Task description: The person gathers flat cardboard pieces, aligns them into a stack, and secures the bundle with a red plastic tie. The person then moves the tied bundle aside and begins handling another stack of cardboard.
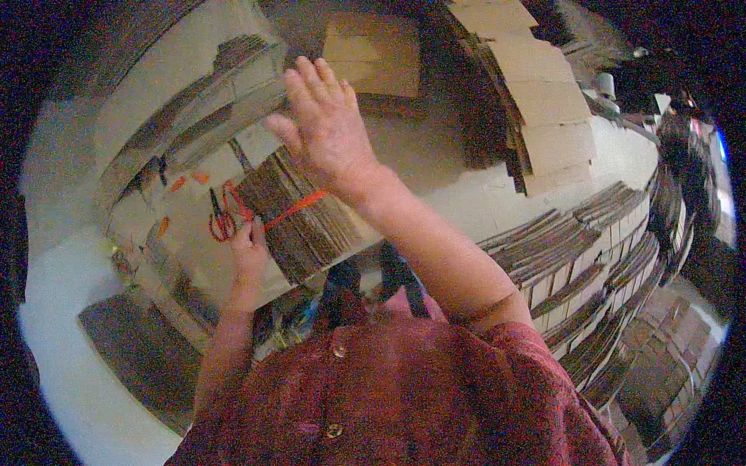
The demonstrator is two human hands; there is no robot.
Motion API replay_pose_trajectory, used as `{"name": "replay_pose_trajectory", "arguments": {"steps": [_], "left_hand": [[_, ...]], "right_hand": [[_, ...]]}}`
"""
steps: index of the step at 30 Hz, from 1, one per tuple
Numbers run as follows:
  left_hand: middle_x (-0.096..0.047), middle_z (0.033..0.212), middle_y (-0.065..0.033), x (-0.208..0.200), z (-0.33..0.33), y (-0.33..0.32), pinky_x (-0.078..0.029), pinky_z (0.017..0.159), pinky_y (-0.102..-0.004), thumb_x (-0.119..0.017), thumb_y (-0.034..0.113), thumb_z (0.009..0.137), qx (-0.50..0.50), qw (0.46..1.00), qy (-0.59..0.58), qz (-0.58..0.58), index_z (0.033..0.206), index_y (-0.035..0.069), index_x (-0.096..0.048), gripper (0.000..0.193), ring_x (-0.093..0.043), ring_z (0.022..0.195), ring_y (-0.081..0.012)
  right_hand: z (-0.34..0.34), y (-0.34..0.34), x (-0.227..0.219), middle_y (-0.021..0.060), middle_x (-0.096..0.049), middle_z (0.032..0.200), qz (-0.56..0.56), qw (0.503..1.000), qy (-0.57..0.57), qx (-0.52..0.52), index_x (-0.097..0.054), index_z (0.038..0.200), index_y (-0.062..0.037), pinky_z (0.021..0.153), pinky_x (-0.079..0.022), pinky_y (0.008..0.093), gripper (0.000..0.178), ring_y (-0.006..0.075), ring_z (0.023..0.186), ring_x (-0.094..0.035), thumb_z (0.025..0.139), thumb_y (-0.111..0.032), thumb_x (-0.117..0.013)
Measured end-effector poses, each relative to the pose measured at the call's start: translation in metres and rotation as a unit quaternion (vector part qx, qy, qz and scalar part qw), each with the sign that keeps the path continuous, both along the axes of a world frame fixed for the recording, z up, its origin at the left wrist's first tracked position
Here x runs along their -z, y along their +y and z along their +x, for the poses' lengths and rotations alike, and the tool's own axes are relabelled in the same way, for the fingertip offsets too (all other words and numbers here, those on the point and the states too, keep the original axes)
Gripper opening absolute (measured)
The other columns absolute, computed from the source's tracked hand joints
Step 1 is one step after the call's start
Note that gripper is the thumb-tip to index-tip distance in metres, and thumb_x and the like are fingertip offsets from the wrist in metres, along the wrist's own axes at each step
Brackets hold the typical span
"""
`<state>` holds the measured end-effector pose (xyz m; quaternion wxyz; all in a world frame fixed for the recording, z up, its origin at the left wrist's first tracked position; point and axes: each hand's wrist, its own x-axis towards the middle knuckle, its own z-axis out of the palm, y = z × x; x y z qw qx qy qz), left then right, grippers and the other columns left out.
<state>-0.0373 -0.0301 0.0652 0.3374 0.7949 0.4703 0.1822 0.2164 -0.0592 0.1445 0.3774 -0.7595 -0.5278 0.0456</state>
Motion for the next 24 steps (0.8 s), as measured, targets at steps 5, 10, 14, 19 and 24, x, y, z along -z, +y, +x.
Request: {"name": "replay_pose_trajectory", "arguments": {"steps": [5, 10, 14, 19, 24], "left_hand": [[-0.044, 0.055, -0.0157, 0.0, 0.003, 0.0, -0.034, 0.046, -0.0361, -0.056, 0.01, 0.083, -0.011, 0.998, 0.0, -0.063, 0.063, 0.0, -0.042, 0.026, -0.041, 0.047, -0.0284], [-0.053, 0.061, -0.0167, 0.005, -0.004, 0.004, -0.04, 0.048, -0.0419, -0.057, 0.011, 0.08, 0.011, 0.999, 0.0, 0.045, 0.066, 0.002, -0.049, 0.018, -0.051, 0.055, -0.0365], [-0.058, 0.066, -0.016, -0.008, 0.0, 0.002, -0.044, 0.051, -0.0431, -0.055, 0.018, 0.08, 0.03, 0.998, 0.063, 0.012, 0.072, 0.004, -0.057, 0.016, -0.056, 0.06, -0.0359], [-0.06, 0.072, -0.0168, -0.01, -0.009, 0.005, -0.046, 0.056, -0.0424, -0.05, 0.027, 0.084, 0.055, 0.998, 0.038, 0.007, 0.076, 0.004, -0.058, 0.026, -0.058, 0.066, -0.036], [-0.06, 0.078, -0.0147, -0.011, -0.026, -0.003, -0.046, 0.06, -0.0369, -0.056, 0.012, 0.081, -0.103, 0.952, -0.179, -0.226, 0.084, 0.003, -0.058, 0.009, -0.058, 0.065, -0.0288]], "right_hand": [[-0.052, -0.008, 0.073, 0.0189, -0.031, 0.136, -0.152, 0.978, -0.106, -0.092, -0.038, 0.126, -0.0015, 0.099, -0.023, 0.0547, 0.056, 0.0361, 0.127, -0.025, 0.083, -0.035, -0.052], [-0.064, 0.003, 0.052, 0.0142, -0.034, 0.133, -0.064, 0.991, -0.043, -0.112, -0.041, 0.125, -0.0085, 0.1, -0.022, 0.056, 0.052, 0.037, 0.125, -0.027, 0.078, -0.026, -0.056], [-0.092, 0.014, 0.03, 0.0119, -0.042, 0.126, -0.05, 0.94, -0.159, -0.298, -0.052, 0.112, -0.0127, 0.097, -0.027, 0.0529, 0.04, 0.0358, 0.12, -0.034, 0.073, -0.021, -0.055], [-0.086, 0.038, 0.04, 0.0061, -0.054, 0.102, -0.134, 0.91, -0.159, -0.358, -0.062, 0.08, -0.0131, 0.086, -0.034, 0.0495, 0.018, 0.0301, 0.107, -0.045, 0.064, -0.02, -0.061], [-0.118, 0.029, 0.052, 0.0117, -0.055, 0.085, 0.012, 0.969, 0.114, -0.217, -0.06, 0.081, -0.0035, 0.067, -0.047, 0.0341, 0.008, 0.028, 0.079, -0.056, 0.075, -0.007, -0.061]]}}
